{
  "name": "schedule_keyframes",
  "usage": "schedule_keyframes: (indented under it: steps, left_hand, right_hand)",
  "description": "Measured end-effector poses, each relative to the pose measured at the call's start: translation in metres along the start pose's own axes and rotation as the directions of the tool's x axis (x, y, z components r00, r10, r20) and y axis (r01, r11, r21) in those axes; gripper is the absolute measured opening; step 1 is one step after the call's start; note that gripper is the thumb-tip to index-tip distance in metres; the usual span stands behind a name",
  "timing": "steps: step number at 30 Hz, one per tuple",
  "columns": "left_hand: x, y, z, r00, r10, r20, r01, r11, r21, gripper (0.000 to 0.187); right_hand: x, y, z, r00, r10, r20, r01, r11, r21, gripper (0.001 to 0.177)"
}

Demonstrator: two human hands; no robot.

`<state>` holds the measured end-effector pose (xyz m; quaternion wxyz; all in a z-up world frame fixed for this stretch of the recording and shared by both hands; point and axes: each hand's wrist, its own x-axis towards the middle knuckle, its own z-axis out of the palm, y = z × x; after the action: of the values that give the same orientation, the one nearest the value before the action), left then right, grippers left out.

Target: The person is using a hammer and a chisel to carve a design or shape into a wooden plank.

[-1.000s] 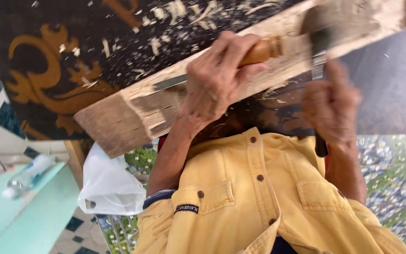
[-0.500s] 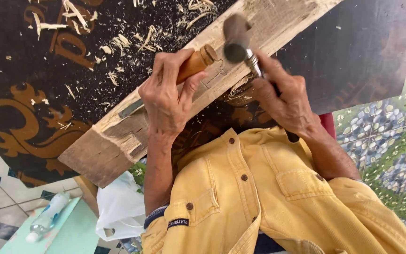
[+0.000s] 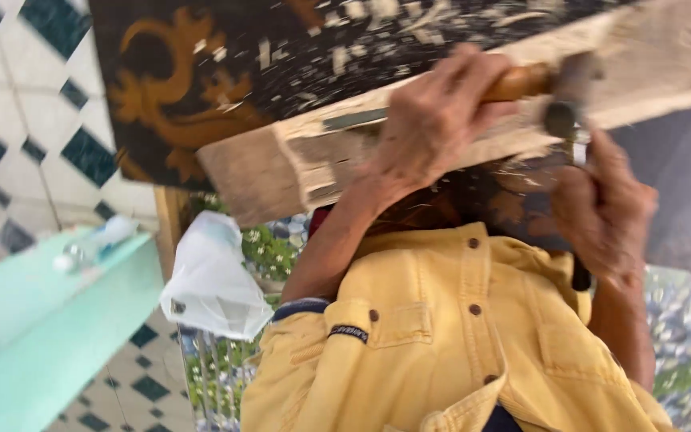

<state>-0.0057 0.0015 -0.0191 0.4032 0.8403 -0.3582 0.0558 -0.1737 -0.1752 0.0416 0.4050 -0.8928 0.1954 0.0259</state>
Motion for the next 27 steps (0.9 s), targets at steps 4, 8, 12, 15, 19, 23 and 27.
schedule_keyframes:
  steps: [4, 8, 12, 15, 19, 23, 27]
  left_hand:
    - [-0.009, -0.014, 0.029, 0.998, 0.069, -0.014, -0.069, 0.998, 0.006, 0.039]
    - [0.001, -0.004, 0.016, 0.998, 0.07, 0.007, -0.07, 0.997, 0.014, 0.045]
    - [-0.003, -0.006, 0.022, 0.998, 0.056, 0.034, -0.056, 0.998, 0.007, 0.04]
    - [-0.002, -0.007, 0.029, 0.996, 0.06, -0.063, -0.055, 0.996, 0.069, 0.045]
    - [0.0, -0.007, 0.029, 0.995, 0.058, -0.08, -0.048, 0.992, 0.117, 0.044]
    - [0.005, -0.003, 0.015, 0.996, 0.054, -0.066, -0.049, 0.996, 0.077, 0.046]
    - [0.005, -0.006, 0.018, 0.994, 0.085, -0.062, -0.08, 0.993, 0.086, 0.047]
  right_hand:
    - [0.006, -0.02, -0.004, 0.981, -0.193, 0.007, 0.172, 0.891, 0.421, 0.051]
    - [0.004, 0.0, 0.004, 0.978, -0.195, 0.081, 0.157, 0.928, 0.337, 0.049]
    - [0.008, -0.001, -0.003, 0.972, -0.216, 0.088, 0.17, 0.914, 0.368, 0.033]
    - [0.012, -0.021, -0.01, 0.993, -0.118, 0.031, 0.097, 0.915, 0.391, 0.047]
    - [0.01, -0.03, -0.014, 0.995, 0.094, 0.023, -0.095, 0.913, 0.397, 0.046]
    - [0.015, -0.036, -0.007, 1.0, 0.001, 0.011, -0.004, 0.937, 0.348, 0.042]
    - [0.014, -0.005, 0.002, 0.981, -0.184, 0.054, 0.162, 0.947, 0.277, 0.042]
